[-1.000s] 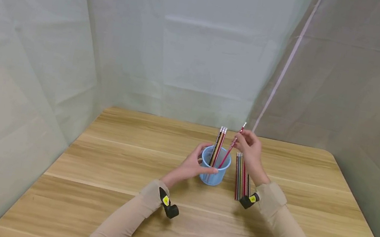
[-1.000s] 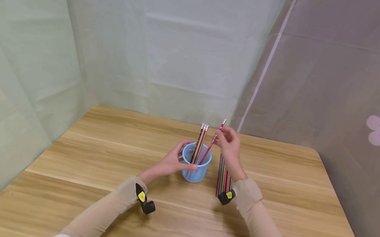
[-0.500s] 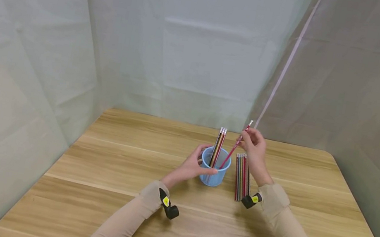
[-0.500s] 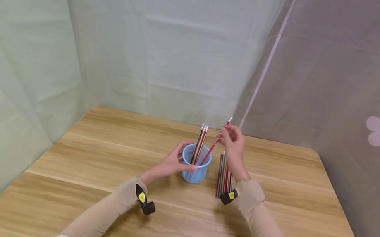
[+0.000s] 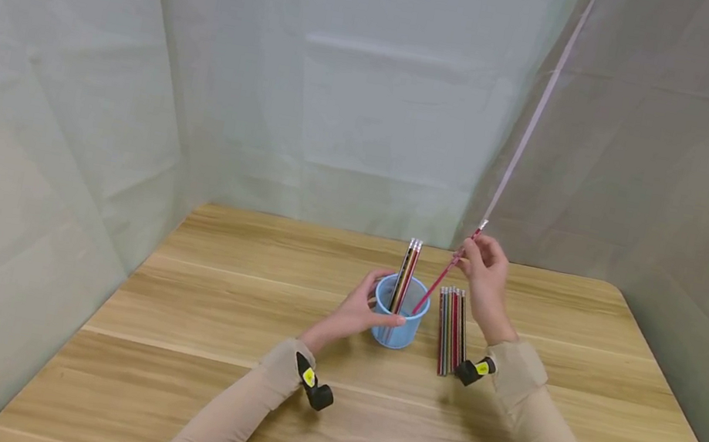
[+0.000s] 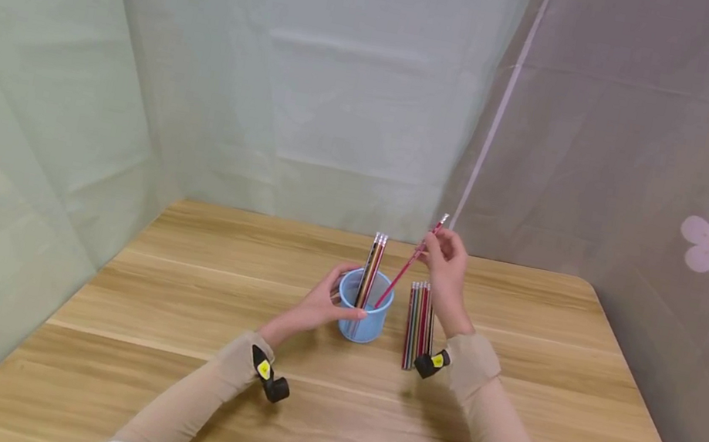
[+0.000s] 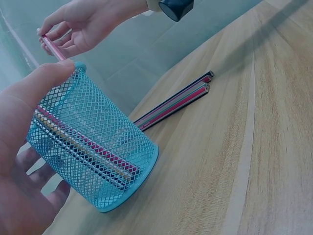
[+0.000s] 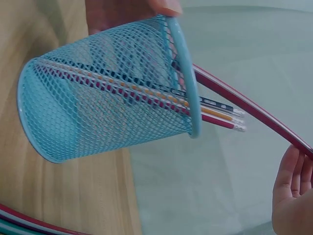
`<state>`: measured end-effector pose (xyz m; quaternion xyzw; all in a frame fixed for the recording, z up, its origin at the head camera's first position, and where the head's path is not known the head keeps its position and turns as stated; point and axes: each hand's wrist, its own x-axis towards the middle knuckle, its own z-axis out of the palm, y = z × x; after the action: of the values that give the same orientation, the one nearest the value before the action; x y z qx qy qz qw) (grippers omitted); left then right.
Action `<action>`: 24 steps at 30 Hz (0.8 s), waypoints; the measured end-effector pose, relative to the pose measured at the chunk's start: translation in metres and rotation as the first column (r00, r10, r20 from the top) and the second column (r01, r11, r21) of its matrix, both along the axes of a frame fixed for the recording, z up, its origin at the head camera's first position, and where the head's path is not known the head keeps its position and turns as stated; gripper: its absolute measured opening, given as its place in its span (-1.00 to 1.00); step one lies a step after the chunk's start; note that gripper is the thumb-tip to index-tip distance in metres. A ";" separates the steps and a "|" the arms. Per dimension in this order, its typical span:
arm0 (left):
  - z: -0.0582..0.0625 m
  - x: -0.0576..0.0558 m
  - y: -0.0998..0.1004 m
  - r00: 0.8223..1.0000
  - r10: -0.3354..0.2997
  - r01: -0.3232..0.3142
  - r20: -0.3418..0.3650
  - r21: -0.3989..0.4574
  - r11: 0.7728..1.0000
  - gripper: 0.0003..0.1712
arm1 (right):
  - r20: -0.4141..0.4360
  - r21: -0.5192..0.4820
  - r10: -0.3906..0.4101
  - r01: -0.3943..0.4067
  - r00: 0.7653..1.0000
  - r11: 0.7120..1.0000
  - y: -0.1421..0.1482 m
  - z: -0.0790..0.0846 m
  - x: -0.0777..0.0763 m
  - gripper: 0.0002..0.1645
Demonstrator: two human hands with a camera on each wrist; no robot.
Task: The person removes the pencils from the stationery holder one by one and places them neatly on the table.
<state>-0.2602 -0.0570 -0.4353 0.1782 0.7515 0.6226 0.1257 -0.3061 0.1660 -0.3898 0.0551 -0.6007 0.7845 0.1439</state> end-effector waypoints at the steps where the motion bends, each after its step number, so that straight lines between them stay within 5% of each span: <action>1: 0.000 0.000 0.000 1.000 0.000 0.000 -0.002 0.002 1.000 0.02 | -0.001 -0.003 -0.003 0.003 1.000 1.000 0.001 0.001 0.000 -0.93; 10: -0.001 -0.002 0.000 1.000 0.001 -0.002 0.002 0.015 1.000 0.02 | 0.025 -0.093 0.013 -0.010 1.000 0.996 0.006 0.007 -0.003 -0.94; 24: 0.000 -0.002 0.001 1.000 0.008 -0.008 0.006 0.018 1.000 0.02 | 0.057 -0.098 0.039 -0.034 0.998 0.995 0.014 0.007 -0.004 -0.93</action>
<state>-0.2618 -0.0561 -0.4349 0.1743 0.7462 0.6304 0.1239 -0.3100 0.1798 -0.3823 0.0361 -0.5650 0.8163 0.1144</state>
